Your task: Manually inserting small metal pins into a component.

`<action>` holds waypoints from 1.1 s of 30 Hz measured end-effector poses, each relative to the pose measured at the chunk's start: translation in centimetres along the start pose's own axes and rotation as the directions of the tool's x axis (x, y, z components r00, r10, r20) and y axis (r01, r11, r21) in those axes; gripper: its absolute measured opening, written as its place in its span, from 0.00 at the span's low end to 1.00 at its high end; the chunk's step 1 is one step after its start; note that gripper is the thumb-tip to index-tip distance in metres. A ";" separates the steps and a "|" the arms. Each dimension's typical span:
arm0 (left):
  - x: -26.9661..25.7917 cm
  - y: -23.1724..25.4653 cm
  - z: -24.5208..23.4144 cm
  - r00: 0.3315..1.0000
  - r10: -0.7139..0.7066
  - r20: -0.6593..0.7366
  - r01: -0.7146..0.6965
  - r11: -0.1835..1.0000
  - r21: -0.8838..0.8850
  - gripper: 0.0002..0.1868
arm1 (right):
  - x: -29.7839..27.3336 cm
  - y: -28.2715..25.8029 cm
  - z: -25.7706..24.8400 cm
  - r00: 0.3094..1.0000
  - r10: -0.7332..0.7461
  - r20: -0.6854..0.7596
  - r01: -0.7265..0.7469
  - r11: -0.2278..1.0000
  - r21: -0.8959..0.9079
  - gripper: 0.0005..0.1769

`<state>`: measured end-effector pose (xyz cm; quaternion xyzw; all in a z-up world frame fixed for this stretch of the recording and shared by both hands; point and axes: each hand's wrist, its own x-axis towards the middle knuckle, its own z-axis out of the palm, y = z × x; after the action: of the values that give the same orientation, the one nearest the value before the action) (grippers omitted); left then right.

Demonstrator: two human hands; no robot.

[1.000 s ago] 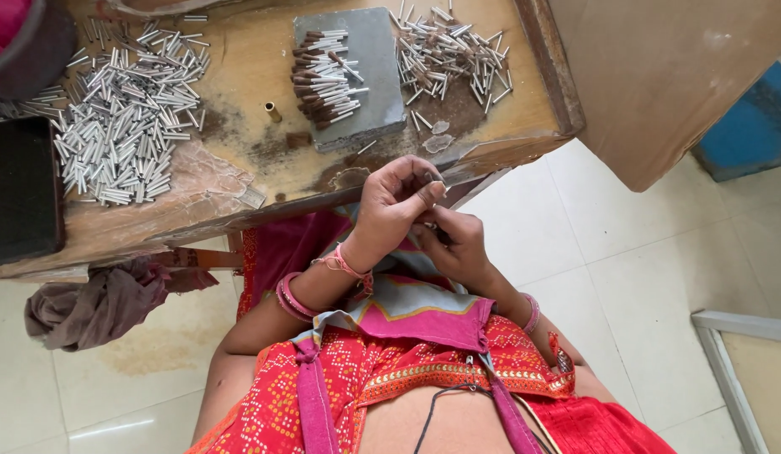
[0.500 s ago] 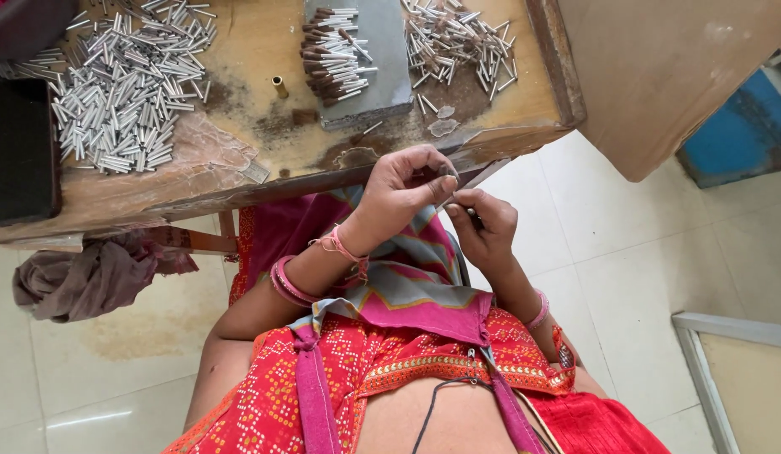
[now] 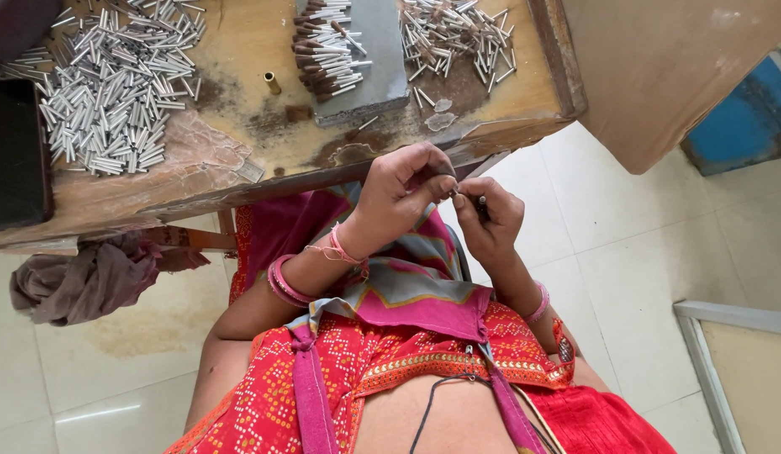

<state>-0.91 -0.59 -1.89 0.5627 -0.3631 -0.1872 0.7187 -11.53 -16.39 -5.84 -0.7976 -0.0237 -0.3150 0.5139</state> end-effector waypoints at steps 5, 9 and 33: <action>-0.4 -0.6 0.2 1.000 -0.017 -0.007 0.017 0.995 -0.099 0.03 | 0.0 -0.5 0.0 1.000 -0.013 0.007 0.014 1.000 -0.020 0.02; -0.7 0.0 0.2 1.000 0.001 -0.008 -0.002 0.988 -0.157 0.07 | -0.1 -1.2 0.2 1.000 0.001 0.010 -0.001 1.000 0.016 0.02; -1.3 0.4 -0.4 0.991 0.125 -0.051 -0.123 0.991 0.058 0.06 | 0.7 -1.6 0.7 0.996 -0.087 0.028 0.090 0.990 -0.113 0.04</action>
<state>-1.51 0.67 -1.95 0.5634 -0.3826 -0.1168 0.7229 -11.25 -15.22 -4.36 -0.8275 -0.0469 -0.3289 0.4526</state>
